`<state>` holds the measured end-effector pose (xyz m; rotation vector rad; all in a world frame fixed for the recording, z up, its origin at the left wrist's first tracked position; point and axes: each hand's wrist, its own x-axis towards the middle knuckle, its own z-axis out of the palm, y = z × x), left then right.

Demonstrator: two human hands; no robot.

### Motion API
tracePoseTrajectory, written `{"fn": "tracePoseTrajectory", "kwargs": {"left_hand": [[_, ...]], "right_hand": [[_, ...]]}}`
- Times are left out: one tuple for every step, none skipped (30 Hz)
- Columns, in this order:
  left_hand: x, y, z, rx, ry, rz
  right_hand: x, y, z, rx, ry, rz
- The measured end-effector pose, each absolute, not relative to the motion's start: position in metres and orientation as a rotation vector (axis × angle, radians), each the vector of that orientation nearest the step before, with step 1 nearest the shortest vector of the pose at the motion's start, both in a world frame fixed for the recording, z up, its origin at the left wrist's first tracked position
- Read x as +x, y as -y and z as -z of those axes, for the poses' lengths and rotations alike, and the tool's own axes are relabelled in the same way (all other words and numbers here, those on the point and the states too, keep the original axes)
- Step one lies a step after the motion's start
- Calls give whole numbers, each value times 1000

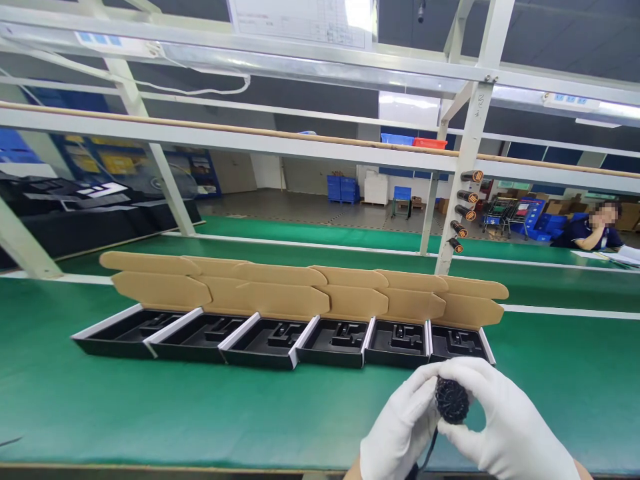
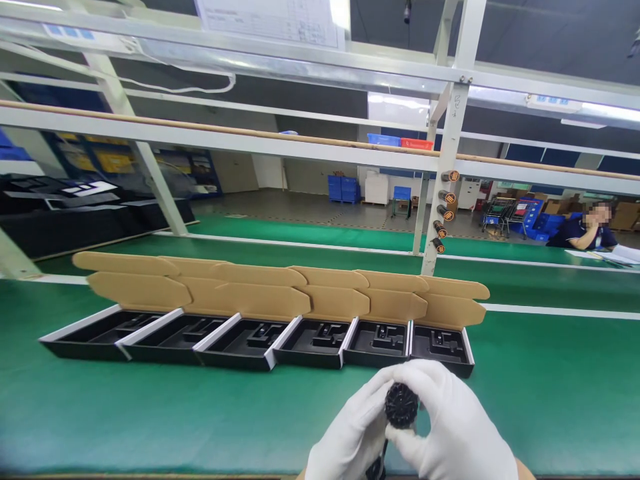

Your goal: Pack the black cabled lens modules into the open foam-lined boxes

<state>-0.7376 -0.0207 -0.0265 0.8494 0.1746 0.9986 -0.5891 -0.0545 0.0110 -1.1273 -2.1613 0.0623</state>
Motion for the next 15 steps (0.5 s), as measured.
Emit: {"fn": "tracePoseTrajectory", "kwargs": {"left_hand": [[-738,20,29,838,-179,-981],[-738,20,32,830,-190,-977],[-738,19,34,832,-217,-988],[-739,19,36,849,-265,-1013],[-741,19,36,881,-329,-1042],[-743,19,36,922,-402,-1070],[-745,19,34,966,-476,-1091],[-747,20,31,1007,-538,-1101],[-749,20,28,1040,-576,-1098],[-751,19,25,1065,-594,-1090],[-751,17,24,1090,-597,-1079],[-751,13,24,1115,-589,-1066],[-750,9,28,1141,-571,-1048],[-747,5,35,1162,-547,-1019],[-743,0,46,1160,-522,-960]], "right_hand": [[-588,55,-11,-1130,2167,-53],[-587,56,-11,-1131,2164,-33],[-585,56,-11,-1127,2153,-3],[-582,56,-11,-1121,2138,26],[-579,55,-10,-1115,2125,48],[-575,54,-10,-1113,2115,59],[-572,53,-10,-1115,2107,57],[-570,52,-9,-1122,2103,46],[-568,53,-9,-1134,2101,32],[-568,54,-8,-1147,2097,20],[-568,56,-8,-1157,2094,13],[-568,59,-8,-1160,2092,16],[-568,61,-9,-1156,2093,26],[-568,63,-10,-1145,2095,45],[-565,63,-12,-1134,2090,75]]}}
